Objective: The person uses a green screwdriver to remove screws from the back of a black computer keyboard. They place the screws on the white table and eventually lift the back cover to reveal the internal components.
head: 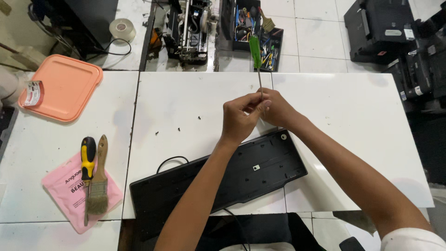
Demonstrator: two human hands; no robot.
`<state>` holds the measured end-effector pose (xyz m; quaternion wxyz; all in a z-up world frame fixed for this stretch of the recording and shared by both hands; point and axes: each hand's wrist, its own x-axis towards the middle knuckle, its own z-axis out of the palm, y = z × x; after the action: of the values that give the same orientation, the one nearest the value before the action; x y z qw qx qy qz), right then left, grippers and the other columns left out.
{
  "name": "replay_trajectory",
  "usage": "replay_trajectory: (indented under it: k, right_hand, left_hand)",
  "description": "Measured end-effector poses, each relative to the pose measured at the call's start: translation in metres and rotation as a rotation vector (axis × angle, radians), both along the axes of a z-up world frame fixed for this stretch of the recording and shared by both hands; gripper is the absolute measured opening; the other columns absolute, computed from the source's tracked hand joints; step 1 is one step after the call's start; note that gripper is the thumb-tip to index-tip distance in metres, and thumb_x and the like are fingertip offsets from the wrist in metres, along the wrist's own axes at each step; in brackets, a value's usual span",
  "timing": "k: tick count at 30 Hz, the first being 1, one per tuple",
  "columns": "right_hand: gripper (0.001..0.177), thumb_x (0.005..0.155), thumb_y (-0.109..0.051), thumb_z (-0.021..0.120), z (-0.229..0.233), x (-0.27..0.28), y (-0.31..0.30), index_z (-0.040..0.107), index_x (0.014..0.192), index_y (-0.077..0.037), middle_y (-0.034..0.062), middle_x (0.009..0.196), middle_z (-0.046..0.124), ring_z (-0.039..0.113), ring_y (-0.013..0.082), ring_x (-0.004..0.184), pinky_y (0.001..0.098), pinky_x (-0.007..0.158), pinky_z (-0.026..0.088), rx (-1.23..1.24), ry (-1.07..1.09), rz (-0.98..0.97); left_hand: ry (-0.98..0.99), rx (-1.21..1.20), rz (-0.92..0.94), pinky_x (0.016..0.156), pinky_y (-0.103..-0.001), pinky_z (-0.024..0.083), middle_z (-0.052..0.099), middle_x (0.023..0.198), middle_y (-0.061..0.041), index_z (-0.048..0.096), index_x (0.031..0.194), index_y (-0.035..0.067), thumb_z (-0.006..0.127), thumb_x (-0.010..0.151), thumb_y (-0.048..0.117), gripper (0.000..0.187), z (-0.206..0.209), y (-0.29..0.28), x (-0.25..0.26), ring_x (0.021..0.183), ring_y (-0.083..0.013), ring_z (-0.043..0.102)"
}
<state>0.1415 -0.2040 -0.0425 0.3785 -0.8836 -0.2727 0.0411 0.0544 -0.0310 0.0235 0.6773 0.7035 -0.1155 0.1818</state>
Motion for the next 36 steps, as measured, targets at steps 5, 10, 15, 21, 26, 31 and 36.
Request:
replay_trajectory:
  k: [5, 10, 15, 21, 26, 31, 36]
  right_hand:
    - [0.010, 0.090, -0.006, 0.075, 0.031, -0.023, 0.004, 0.073, 0.099, -0.001, 0.0218, 0.085, 0.070, 0.074, 0.0417, 0.080, 0.0455, 0.067, 0.060, 0.021, -0.103, 0.037]
    - [0.016, 0.102, -0.013, 0.078, 0.025, -0.016, -0.030, 0.079, 0.113, -0.003, 0.0213, 0.092, 0.075, 0.074, 0.0313, 0.085, 0.0412, 0.074, 0.060, 0.148, 0.012, -0.065]
    - [0.022, 0.103, -0.004, 0.079, 0.072, -0.070, -0.016, 0.077, 0.124, -0.001, 0.0180, 0.108, 0.077, 0.076, 0.0354, 0.100, 0.0432, 0.083, 0.062, 0.037, -0.128, -0.020]
    - [0.034, 0.103, -0.037, 0.070, 0.061, -0.157, 0.041, 0.074, 0.129, -0.017, 0.0065, 0.115, 0.069, 0.065, 0.0305, 0.118, 0.0438, 0.094, 0.056, -0.375, -0.398, 0.279]
    - [0.035, 0.106, -0.035, 0.066, 0.047, -0.156, 0.019, 0.075, 0.129, -0.010, 0.0130, 0.108, 0.067, 0.065, 0.0318, 0.102, 0.0436, 0.091, 0.056, -0.351, -0.346, 0.224]
    - [0.036, 0.107, -0.029, 0.063, 0.040, -0.159, -0.013, 0.075, 0.130, -0.005, 0.0172, 0.113, 0.068, 0.063, 0.0351, 0.104, 0.0462, 0.093, 0.055, -0.348, -0.395, 0.225]
    - [0.035, 0.105, -0.028, 0.066, 0.036, -0.165, -0.038, 0.076, 0.132, -0.008, 0.0171, 0.116, 0.071, 0.064, 0.0359, 0.114, 0.0460, 0.098, 0.055, -0.382, -0.364, 0.142]
  left_hand:
    - [-0.080, 0.071, 0.037, 0.067, -0.025, 0.064, 0.082, 0.082, -0.002, 0.083, 0.107, 0.019, 0.088, 0.093, 0.023, 0.015, 0.029, 0.036, -0.018, 0.075, -0.0129, 0.080]
    - [-0.159, 0.218, 0.090, 0.068, -0.028, 0.065, 0.083, 0.084, -0.006, 0.082, 0.109, 0.013, 0.088, 0.093, 0.016, 0.017, 0.066, 0.113, -0.059, 0.075, -0.0180, 0.081]
    - [0.015, 0.256, 0.149, 0.071, -0.034, 0.068, 0.082, 0.086, -0.016, 0.079, 0.113, -0.002, 0.076, 0.101, 0.002, 0.013, 0.070, 0.193, -0.135, 0.080, -0.0234, 0.082]
    - [0.171, 0.138, 0.270, 0.071, -0.033, 0.068, 0.081, 0.088, -0.019, 0.079, 0.113, -0.005, 0.072, 0.103, 0.002, 0.014, 0.033, 0.231, -0.215, 0.082, -0.0224, 0.081]
    - [0.199, 0.085, 0.307, 0.071, -0.028, 0.069, 0.082, 0.093, -0.018, 0.077, 0.116, -0.005, 0.070, 0.103, 0.005, 0.017, 0.021, 0.236, -0.243, 0.085, -0.0222, 0.082]
    - [0.277, 0.013, 0.289, 0.073, -0.025, 0.067, 0.081, 0.096, -0.014, 0.074, 0.119, -0.002, 0.068, 0.105, 0.013, 0.021, 0.012, 0.229, -0.239, 0.088, -0.0191, 0.082]
    - [0.235, -0.101, 0.196, 0.077, -0.027, 0.065, 0.079, 0.095, -0.015, 0.072, 0.122, 0.000, 0.065, 0.108, 0.016, 0.022, -0.008, 0.219, -0.220, 0.087, -0.0195, 0.079]
